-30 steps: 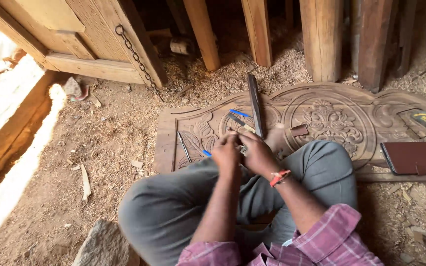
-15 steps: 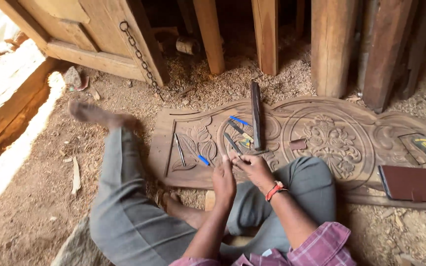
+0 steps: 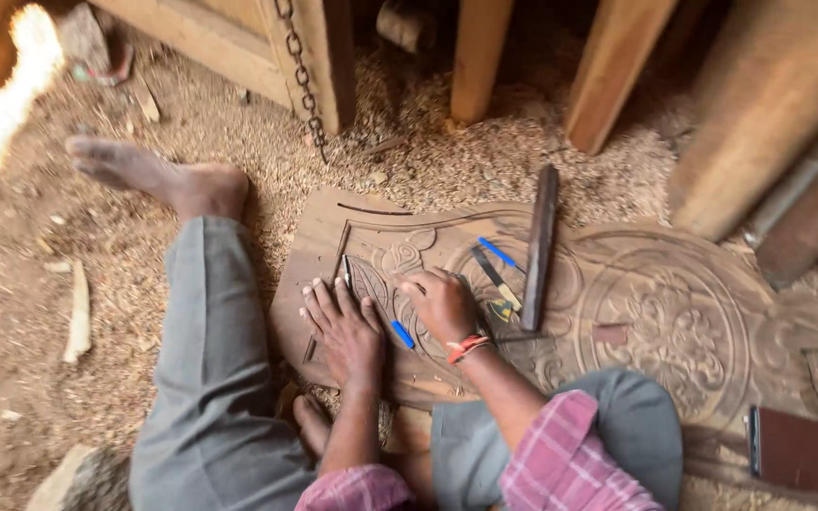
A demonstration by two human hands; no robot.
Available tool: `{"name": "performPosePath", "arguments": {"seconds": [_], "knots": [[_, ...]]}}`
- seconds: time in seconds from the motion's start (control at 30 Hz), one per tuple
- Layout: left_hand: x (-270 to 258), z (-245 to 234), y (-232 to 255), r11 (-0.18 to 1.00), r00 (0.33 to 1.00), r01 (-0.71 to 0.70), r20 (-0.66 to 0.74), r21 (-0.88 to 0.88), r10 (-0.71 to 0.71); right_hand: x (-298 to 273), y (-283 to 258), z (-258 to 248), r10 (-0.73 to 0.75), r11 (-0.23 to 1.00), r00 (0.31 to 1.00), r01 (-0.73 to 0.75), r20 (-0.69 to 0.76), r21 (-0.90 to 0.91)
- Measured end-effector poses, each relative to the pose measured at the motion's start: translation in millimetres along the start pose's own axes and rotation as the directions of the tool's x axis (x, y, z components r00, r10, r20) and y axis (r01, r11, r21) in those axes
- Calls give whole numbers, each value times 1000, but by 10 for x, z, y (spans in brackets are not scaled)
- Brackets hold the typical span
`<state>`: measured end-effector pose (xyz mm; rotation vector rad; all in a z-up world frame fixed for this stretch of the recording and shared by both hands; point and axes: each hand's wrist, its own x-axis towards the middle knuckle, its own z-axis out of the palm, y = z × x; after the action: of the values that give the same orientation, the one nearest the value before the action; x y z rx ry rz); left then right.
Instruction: The person is sitting on the floor and carving a floral design into a wooden board. They use a chisel and a mallet to strike the tool, removing wood shavings to refine the pattern. The person occasionally switches tools and clears debris from the work surface.
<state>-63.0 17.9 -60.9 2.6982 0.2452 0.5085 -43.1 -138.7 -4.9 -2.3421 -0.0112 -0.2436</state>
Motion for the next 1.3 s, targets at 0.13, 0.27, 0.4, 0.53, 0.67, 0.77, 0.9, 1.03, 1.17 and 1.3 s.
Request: {"name": "performPosePath", "arguments": {"seconds": [0.13,0.27,0.4,0.53,0.67,0.77,0.9,1.03,1.17,1.3], "knots": [[26,-116,92,992,989,15,143,129,-33,139,10,470,32,999,992,-28,-120,36],[75,-145,113,980,980,2,194,200,-42,310,36,656,100,994,991,-103,-91,-23],[41,-164,111,988,980,24,190,155,-54,292,24,601,53,995,998,-56,-46,-85],[80,-129,106,989,984,19,173,145,-44,141,80,496,-78,997,992,80,-95,10],[38,-84,92,977,976,12,210,215,-59,405,1,600,1,991,999,4,-33,135],[45,-104,82,983,974,19,219,183,-60,539,-104,604,37,998,999,-38,24,56],[75,-87,120,984,981,22,186,179,-56,305,-30,440,51,996,999,-51,5,66],[21,-101,92,979,967,33,242,200,-82,389,-9,557,33,999,999,-32,-4,42],[60,-159,106,971,967,0,247,239,-61,537,-71,504,-12,1000,999,12,36,13],[63,-133,123,969,981,-15,191,245,-33,281,94,288,26,1000,993,-28,112,13]]}}
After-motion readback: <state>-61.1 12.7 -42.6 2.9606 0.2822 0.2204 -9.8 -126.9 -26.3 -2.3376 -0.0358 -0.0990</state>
